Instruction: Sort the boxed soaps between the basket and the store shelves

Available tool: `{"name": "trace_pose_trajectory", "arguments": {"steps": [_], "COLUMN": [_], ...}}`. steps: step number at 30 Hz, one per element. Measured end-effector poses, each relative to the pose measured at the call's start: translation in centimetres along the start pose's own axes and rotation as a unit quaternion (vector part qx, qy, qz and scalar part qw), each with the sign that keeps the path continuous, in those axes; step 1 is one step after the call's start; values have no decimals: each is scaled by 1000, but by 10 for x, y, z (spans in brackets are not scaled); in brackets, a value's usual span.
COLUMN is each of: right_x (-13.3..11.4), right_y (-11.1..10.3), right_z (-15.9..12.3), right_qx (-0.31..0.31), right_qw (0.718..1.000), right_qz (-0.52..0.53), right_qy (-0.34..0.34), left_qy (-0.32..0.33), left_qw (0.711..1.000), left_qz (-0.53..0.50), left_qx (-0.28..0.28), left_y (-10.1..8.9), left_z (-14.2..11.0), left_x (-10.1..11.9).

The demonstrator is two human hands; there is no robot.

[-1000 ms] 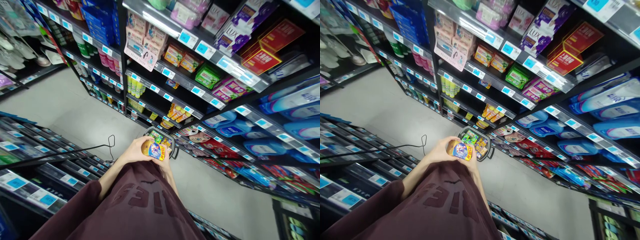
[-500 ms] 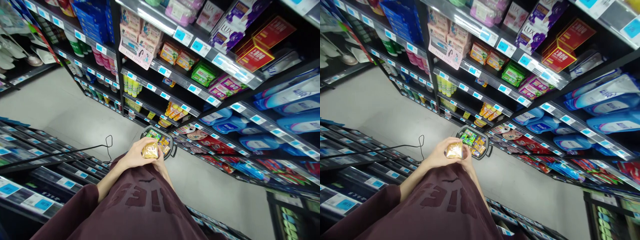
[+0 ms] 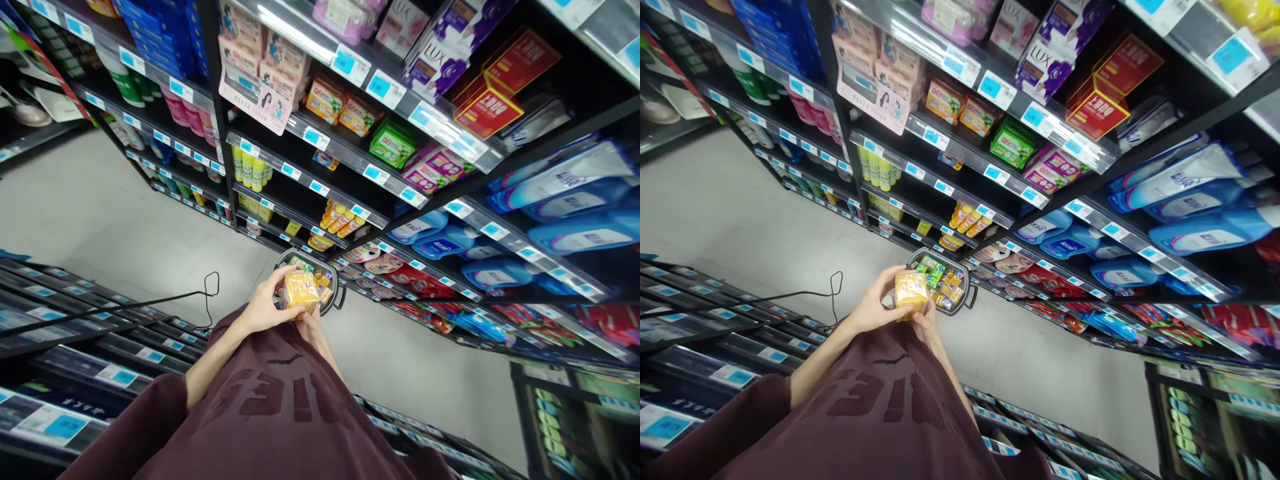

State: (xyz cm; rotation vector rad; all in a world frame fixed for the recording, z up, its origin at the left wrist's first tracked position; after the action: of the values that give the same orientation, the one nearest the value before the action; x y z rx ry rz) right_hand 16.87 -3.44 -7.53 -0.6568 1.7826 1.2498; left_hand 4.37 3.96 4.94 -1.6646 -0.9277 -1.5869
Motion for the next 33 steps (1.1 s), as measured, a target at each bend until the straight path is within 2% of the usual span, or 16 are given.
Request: {"name": "trace_pose_trajectory", "arguments": {"steps": [4,10,15,21,28,33], "right_x": [-12,-21,-19,-21,-22,-10], "right_y": [9,5,2,4,5,1], "right_z": [3,7,6,7,8,6], "right_qx": [-6,-9,-9,-19,-27,-39], "right_qw": [999,996,995,995,995,996], "right_qz": [-21,-66,-74,-79,-74,-71], "right_qy": [-24,-59,-61,-63,-56,-37], "left_qy": [21,46,36,54,39,-4], "left_qw": [1000,998,997,995,996,1000], "left_qz": [4,20,57,86,86,17], "left_qx": [-13,-40,-28,-14,-5,11], "left_y": [-5,-9,-10,-11,-11,-14], "left_z": [-1,-4,-5,-6,-5,2], "left_x": [1,4,2,4,0,-8]}}
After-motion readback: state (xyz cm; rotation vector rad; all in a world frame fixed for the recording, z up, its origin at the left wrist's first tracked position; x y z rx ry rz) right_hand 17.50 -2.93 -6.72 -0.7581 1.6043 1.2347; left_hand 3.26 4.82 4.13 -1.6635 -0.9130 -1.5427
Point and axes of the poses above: each hand's wrist, its own z-axis towards the middle knuckle, its own y-axis out of the palm, x = y × z, the point moved 8 cm from there along z, towards the middle knuckle, and after that the axes turned 11 degrees about -y, right-handed, at the moved point
